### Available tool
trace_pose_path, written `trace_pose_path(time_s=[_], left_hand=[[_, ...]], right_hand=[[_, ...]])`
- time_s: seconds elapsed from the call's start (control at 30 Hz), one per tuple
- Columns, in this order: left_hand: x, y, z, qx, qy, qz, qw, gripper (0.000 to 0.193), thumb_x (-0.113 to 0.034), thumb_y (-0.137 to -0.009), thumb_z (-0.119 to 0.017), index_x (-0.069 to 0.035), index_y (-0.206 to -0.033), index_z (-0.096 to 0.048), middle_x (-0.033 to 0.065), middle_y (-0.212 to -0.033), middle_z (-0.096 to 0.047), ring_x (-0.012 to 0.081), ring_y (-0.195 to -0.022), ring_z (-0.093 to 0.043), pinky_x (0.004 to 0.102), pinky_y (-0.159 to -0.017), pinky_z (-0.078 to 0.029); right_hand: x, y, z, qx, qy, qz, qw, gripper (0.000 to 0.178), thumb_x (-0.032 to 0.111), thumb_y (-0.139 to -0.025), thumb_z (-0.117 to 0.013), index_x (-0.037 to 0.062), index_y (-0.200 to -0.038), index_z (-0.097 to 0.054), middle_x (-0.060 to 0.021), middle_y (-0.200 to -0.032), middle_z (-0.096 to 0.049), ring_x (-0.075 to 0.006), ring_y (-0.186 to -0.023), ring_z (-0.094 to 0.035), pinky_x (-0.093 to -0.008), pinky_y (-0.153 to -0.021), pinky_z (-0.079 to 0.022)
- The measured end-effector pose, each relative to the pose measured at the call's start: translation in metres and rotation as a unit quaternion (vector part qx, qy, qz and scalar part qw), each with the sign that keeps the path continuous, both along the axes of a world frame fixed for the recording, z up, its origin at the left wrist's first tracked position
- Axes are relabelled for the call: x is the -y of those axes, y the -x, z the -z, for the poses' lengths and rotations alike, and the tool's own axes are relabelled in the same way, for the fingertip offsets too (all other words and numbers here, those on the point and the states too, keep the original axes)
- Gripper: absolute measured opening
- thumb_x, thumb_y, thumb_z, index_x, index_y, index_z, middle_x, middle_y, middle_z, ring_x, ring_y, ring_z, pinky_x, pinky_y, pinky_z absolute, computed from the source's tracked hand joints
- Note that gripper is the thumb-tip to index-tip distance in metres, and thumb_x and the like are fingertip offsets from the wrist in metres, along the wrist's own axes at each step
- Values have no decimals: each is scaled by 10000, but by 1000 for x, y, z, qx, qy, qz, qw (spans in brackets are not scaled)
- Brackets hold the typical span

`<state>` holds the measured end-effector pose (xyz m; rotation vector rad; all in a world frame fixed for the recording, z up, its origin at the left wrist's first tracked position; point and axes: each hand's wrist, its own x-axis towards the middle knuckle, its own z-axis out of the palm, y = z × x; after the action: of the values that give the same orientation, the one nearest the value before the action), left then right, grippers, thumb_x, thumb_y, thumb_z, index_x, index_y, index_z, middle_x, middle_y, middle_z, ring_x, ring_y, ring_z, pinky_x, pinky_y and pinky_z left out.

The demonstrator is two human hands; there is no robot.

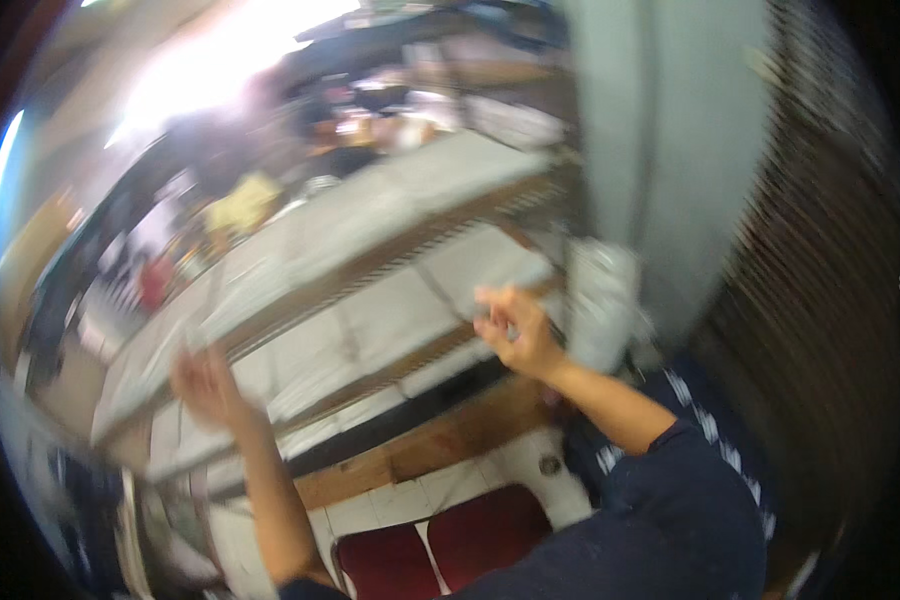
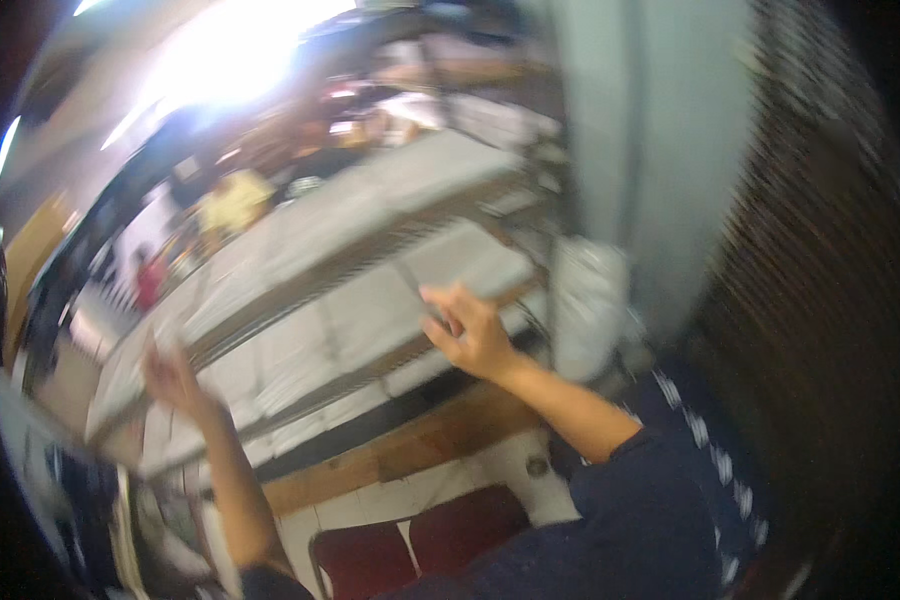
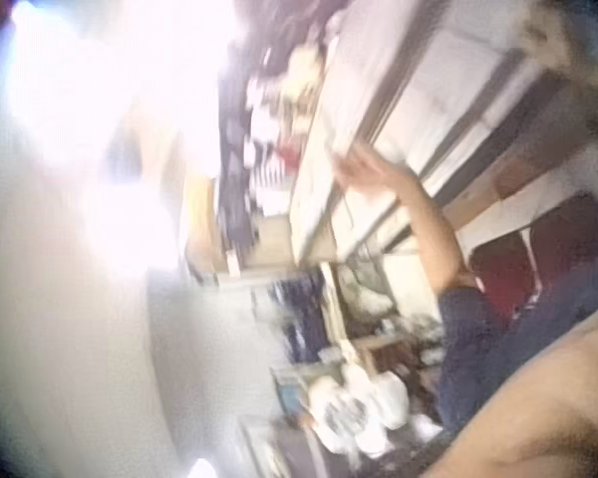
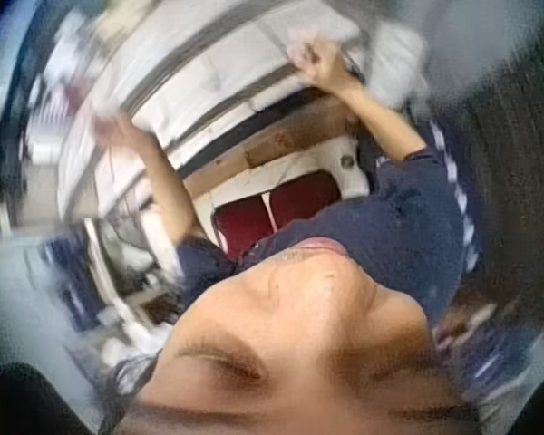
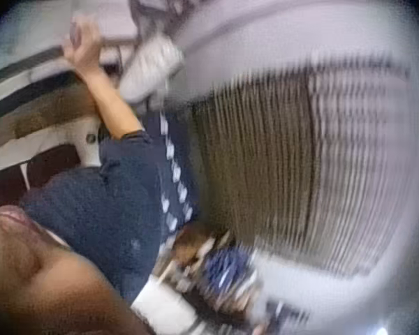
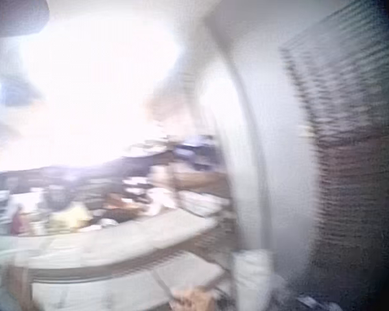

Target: The person sits on a low stool and repeatedly folds blue tote bags by hand, then stacks them on a growing pile on the floor. The person occasionally pauses to adjust the stack or scratch their arm.

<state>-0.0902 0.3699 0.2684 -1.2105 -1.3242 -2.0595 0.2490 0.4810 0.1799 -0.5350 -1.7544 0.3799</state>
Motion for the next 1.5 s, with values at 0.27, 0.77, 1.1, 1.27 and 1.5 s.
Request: trace_pose_path(time_s=[0.27, 0.77, 1.1, 1.27, 1.5], left_hand=[[212, -167, 450, 40, 613, 368, 698, 650, -198, -749, -742, -3, -1283, -425, 26, -677, -537, 103, -595, -466, 254, -582, -418], [314, -206, 511, -101, 840, 311, 433, 568, -283, -777, -717, 40, -1166, -458, 155, -848, -644, 203, -757, -598, 330, -652, -466], [395, -324, 491, -99, 801, 295, 510, 405, -257, -803, -700, 48, -1023, -549, 128, -778, -643, 173, -660, -577, 305, -572, -456], [349, -423, 460, -159, 679, 432, 572, 350, -242, -822, -684, 58, -973, -588, 97, -770, -641, 147, -644, -561, 296, -568, -456], [388, -678, 358, -124, 656, 644, 374, 418, -352, -881, -595, -17, -1129, -566, 51, -962, -621, 148, -822, -577, 268, -737, -460]], right_hand=[[502, -341, 349, 298, 743, 333, 497, 405, 329, -724, -673, 157, -1087, -621, -136, -1191, -568, -323, -1130, -510, -440, -953, -402], [837, -555, 261, -177, 392, 888, 160, 191, 244, -777, -591, 176, -953, -622, -123, -998, -633, -350, -941, -607, -441, -797, -478], [915, -749, 231, 66, 452, 878, 145, 397, 173, -805, -598, 202, -1196, -537, -127, -1138, -490, -324, -881, -619, -441, -700, -512], [953, -781, 247, 48, 419, 884, 203, 264, 217, -856, -541, 176, -1116, -544, -124, -1103, -524, -375, -824, -623, -470, -681, -506], [933, -739, 95, 27, 177, 945, 274, 209, 195, -906, -467, 153, -1107, -509, -105, -1110, -562, -390, -886, -585, -452, -731, -488]])
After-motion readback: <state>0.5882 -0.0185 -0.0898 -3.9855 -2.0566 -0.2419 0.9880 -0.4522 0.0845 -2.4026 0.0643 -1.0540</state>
